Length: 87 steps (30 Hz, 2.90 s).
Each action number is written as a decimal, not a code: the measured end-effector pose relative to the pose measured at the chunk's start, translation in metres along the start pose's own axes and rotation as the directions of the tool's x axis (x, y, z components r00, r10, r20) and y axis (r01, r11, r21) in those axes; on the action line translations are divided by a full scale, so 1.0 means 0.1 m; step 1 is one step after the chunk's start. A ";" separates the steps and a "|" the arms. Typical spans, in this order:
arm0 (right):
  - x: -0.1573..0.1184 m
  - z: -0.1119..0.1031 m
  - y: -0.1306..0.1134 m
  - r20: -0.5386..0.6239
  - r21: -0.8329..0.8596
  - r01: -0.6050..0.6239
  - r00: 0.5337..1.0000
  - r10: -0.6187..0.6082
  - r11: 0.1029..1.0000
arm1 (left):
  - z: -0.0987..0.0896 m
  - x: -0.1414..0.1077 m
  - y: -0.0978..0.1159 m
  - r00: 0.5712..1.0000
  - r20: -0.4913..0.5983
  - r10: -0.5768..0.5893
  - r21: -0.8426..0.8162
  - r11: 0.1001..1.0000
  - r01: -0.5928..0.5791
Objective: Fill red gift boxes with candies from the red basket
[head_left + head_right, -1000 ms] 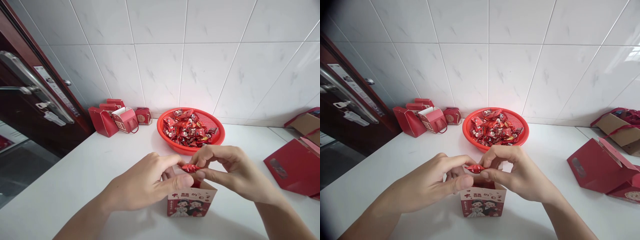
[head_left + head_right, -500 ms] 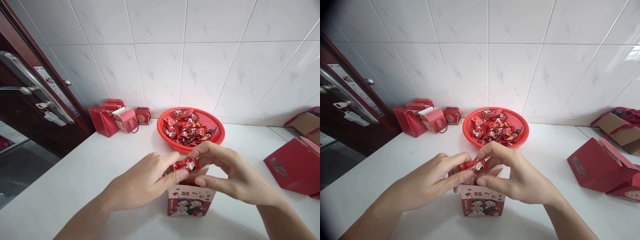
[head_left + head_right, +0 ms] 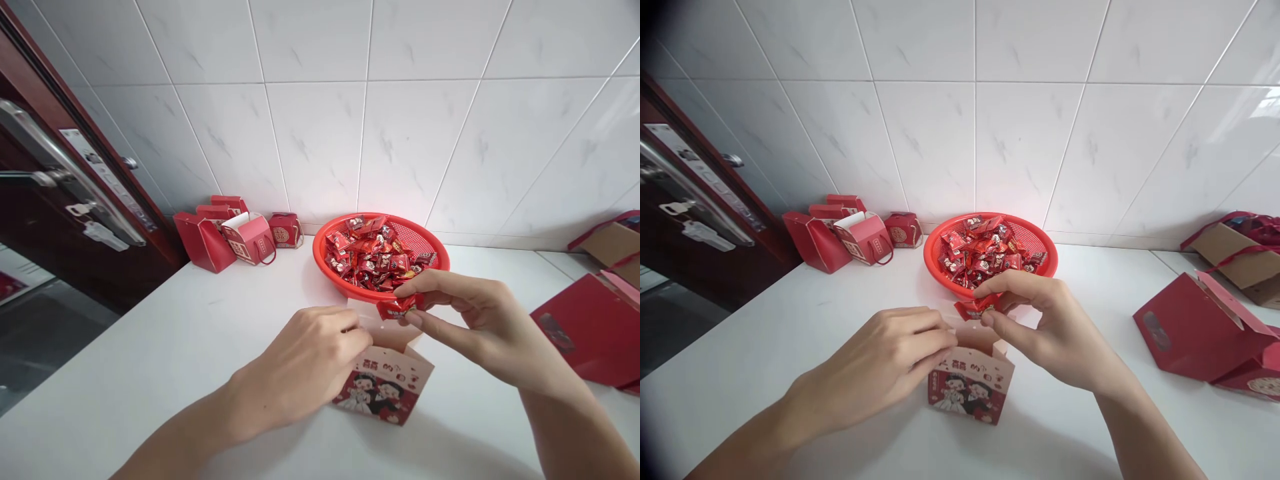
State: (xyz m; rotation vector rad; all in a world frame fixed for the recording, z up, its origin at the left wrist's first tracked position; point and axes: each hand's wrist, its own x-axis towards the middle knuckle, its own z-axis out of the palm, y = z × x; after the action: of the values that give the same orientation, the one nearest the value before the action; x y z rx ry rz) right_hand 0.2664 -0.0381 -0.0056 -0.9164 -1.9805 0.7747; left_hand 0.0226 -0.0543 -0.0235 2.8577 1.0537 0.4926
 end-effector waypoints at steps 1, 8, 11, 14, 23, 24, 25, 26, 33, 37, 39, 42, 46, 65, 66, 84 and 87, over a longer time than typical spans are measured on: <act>0.01 -0.02 0.01 -0.012 -0.025 0.006 1.000 -0.007 1.000 | 0.06 0.02 -0.01 0.998 -0.050 0.031 0.055 0.998 -0.028; 0.03 -0.15 0.07 0.189 -0.129 0.000 0.982 0.025 0.992 | 0.29 0.10 0.03 0.991 -0.128 0.042 0.211 0.977 -0.014; 0.00 -0.18 0.05 0.252 -0.173 0.039 0.968 0.006 0.984 | 0.23 0.02 0.14 1.000 -0.011 0.023 0.166 0.986 -0.021; -0.07 -0.16 0.01 0.254 -0.272 0.086 0.967 -0.015 0.959 | 0.18 -0.07 0.23 0.996 0.093 0.003 0.179 0.984 -0.019; -0.20 -0.02 -0.05 0.253 -0.493 0.239 0.959 -0.125 0.836 | 0.14 -0.11 0.18 0.954 0.293 -0.062 0.085 0.996 0.038; -0.19 0.00 -0.05 0.251 -0.515 0.249 0.959 -0.134 0.820 | 0.11 -0.10 0.16 0.954 0.293 -0.061 0.073 0.996 0.041; -0.19 0.01 -0.05 0.254 -0.534 0.259 0.957 -0.140 0.805 | 0.09 -0.10 0.15 0.954 0.294 -0.059 0.062 0.997 0.042; -0.19 0.03 -0.05 0.260 -0.551 0.268 0.955 -0.143 0.790 | 0.07 -0.09 0.14 0.954 0.294 -0.056 0.052 0.998 0.043; -0.16 0.11 -0.07 0.303 -0.622 0.301 0.944 -0.133 0.723 | 0.05 -0.06 0.12 0.961 0.269 -0.059 0.008 0.998 0.059; -0.15 0.12 -0.06 0.300 -0.625 0.290 0.946 -0.121 0.724 | 0.06 -0.06 0.10 0.973 0.225 -0.046 -0.018 0.999 0.051; -0.15 0.12 -0.05 0.299 -0.628 0.290 0.947 -0.120 0.723 | 0.06 -0.05 0.09 0.975 0.218 -0.047 -0.020 0.998 0.052; -0.15 0.12 -0.04 0.304 -0.624 0.295 0.945 -0.123 0.724 | 0.06 -0.05 0.08 0.974 0.221 -0.049 -0.011 0.999 0.052; -0.14 0.07 -0.02 0.295 -0.569 0.317 0.940 -0.171 0.759 | 0.06 -0.05 0.07 0.978 0.207 -0.037 -0.002 0.999 0.038; 0.14 -0.20 0.35 0.180 -0.457 -0.198 0.934 0.308 0.867 | 0.01 0.20 -0.50 0.974 -0.081 -0.214 -0.188 0.963 0.195; 0.15 -0.18 0.35 0.167 -0.481 -0.208 0.932 0.322 0.851 | 0.01 0.21 -0.54 0.968 -0.093 -0.231 -0.200 0.957 0.209; 0.23 0.04 0.50 0.187 -0.562 0.048 0.980 0.070 0.826 | 0.22 0.37 -0.81 0.969 -0.035 -0.246 -0.560 0.808 0.185; 0.22 0.04 0.53 0.184 -0.507 0.052 0.982 0.049 0.861 | 0.23 0.38 -0.83 0.970 -0.042 -0.239 -0.570 0.803 0.173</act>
State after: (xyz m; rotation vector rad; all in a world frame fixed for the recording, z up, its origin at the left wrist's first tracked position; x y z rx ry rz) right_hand 0.2704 0.0082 -0.0392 -1.1760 -2.4164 0.3373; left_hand 0.0055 0.0346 -0.0482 2.1881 1.0063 0.7986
